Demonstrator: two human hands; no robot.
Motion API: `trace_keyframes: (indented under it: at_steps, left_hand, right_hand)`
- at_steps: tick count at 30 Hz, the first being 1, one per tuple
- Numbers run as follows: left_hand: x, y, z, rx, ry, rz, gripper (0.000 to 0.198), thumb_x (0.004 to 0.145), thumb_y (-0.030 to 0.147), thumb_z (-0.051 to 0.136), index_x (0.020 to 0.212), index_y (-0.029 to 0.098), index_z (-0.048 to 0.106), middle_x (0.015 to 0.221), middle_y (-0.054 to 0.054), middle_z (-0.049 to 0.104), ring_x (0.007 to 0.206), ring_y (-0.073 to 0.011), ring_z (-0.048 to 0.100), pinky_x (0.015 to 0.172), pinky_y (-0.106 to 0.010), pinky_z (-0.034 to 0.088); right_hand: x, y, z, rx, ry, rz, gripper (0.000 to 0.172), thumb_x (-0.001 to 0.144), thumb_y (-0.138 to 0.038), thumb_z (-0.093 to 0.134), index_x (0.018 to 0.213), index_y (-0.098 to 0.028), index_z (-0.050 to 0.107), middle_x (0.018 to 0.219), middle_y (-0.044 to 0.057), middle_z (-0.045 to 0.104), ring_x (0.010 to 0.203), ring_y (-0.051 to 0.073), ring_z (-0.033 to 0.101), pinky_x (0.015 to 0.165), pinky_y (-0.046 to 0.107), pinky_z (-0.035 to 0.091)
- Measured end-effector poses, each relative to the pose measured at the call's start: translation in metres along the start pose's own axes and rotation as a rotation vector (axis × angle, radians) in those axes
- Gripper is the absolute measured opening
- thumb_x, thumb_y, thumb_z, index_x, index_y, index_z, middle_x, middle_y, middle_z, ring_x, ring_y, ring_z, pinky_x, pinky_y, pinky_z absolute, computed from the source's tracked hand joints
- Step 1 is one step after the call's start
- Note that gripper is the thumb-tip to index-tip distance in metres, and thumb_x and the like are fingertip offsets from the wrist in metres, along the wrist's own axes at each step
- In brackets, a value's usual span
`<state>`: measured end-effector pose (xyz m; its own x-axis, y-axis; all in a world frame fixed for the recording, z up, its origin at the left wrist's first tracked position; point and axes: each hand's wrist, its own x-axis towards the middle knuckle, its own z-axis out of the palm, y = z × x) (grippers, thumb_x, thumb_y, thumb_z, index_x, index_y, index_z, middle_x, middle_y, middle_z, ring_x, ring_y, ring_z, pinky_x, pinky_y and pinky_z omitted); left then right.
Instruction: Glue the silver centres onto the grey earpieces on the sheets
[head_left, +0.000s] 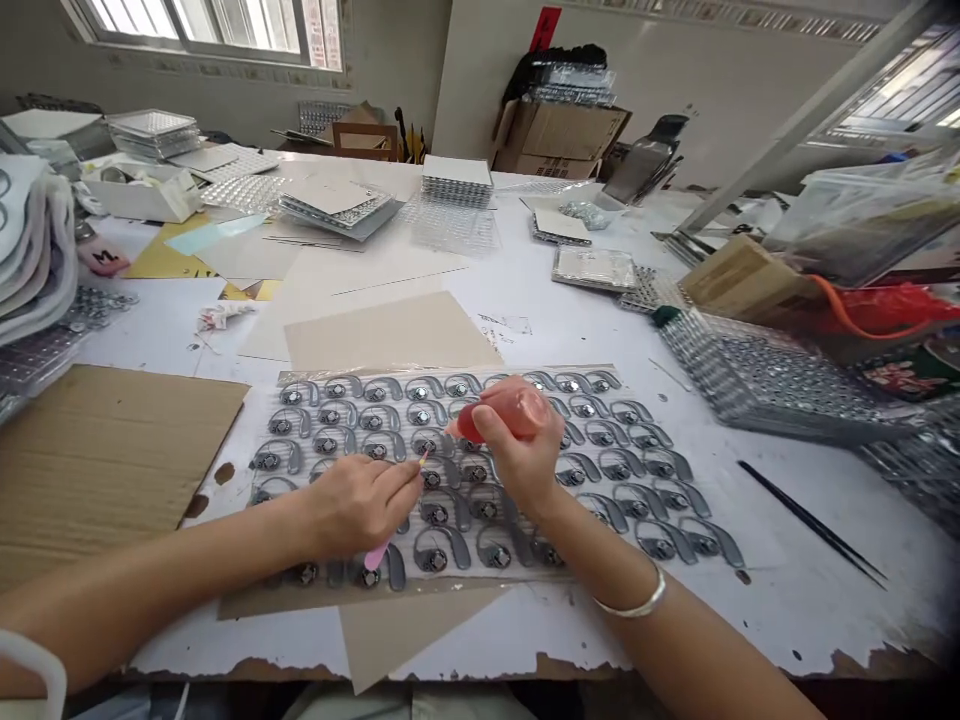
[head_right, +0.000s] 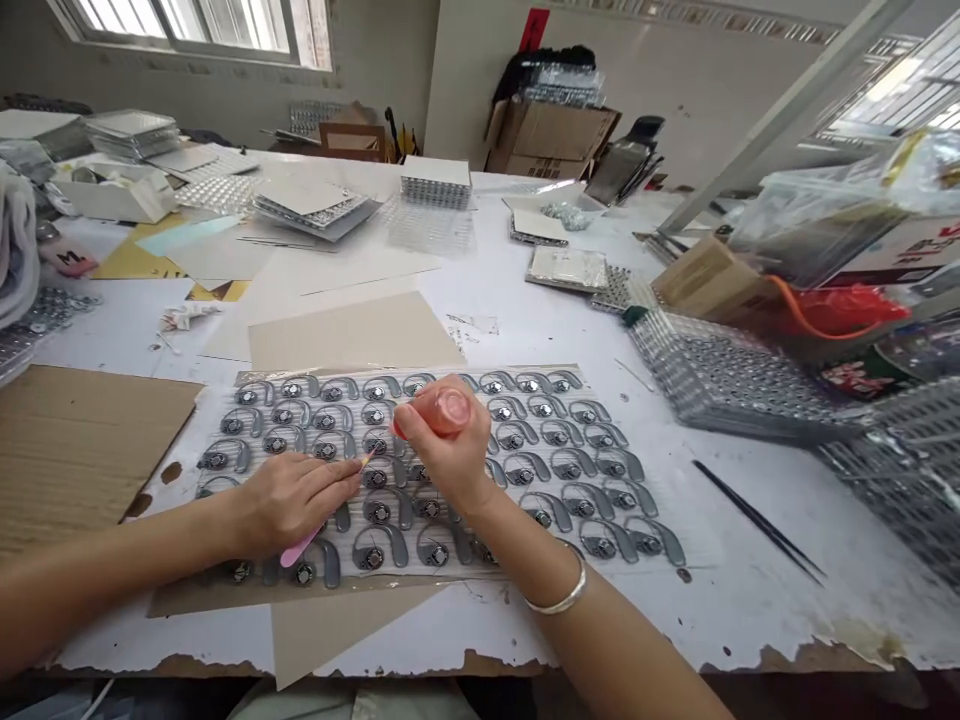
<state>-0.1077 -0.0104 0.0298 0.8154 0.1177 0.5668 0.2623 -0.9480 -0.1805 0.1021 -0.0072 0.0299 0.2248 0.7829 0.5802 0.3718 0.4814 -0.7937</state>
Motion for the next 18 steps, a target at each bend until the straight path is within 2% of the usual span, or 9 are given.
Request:
trace_keyframes:
  at_steps: [8, 18]
  left_hand:
    - [-0.007, 0.006, 0.006, 0.054, -0.015, -0.016, 0.019, 0.088, 0.005, 0.041, 0.091, 0.004, 0.06, 0.085, -0.015, 0.07, 0.061, -0.0175, 0.067, 0.044, -0.027, 0.054]
    - [-0.008, 0.008, 0.008, 0.076, -0.036, -0.043, 0.018, 0.086, 0.004, 0.04, 0.086, 0.006, 0.058, 0.078, -0.014, 0.068, 0.055, -0.0182, 0.064, 0.039, -0.027, 0.05]
  right_hand:
    - [-0.005, -0.005, 0.007, -0.049, -0.098, -0.16, 0.015, 0.08, -0.026, 0.066, 0.069, -0.019, 0.057, 0.07, -0.001, 0.057, 0.062, 0.011, 0.054, 0.059, 0.027, 0.045]
    - [-0.007, -0.003, 0.014, -0.046, -0.165, -0.172, 0.015, 0.079, -0.025, 0.067, 0.071, -0.018, 0.057, 0.07, -0.001, 0.057, 0.062, 0.011, 0.053, 0.058, 0.026, 0.044]
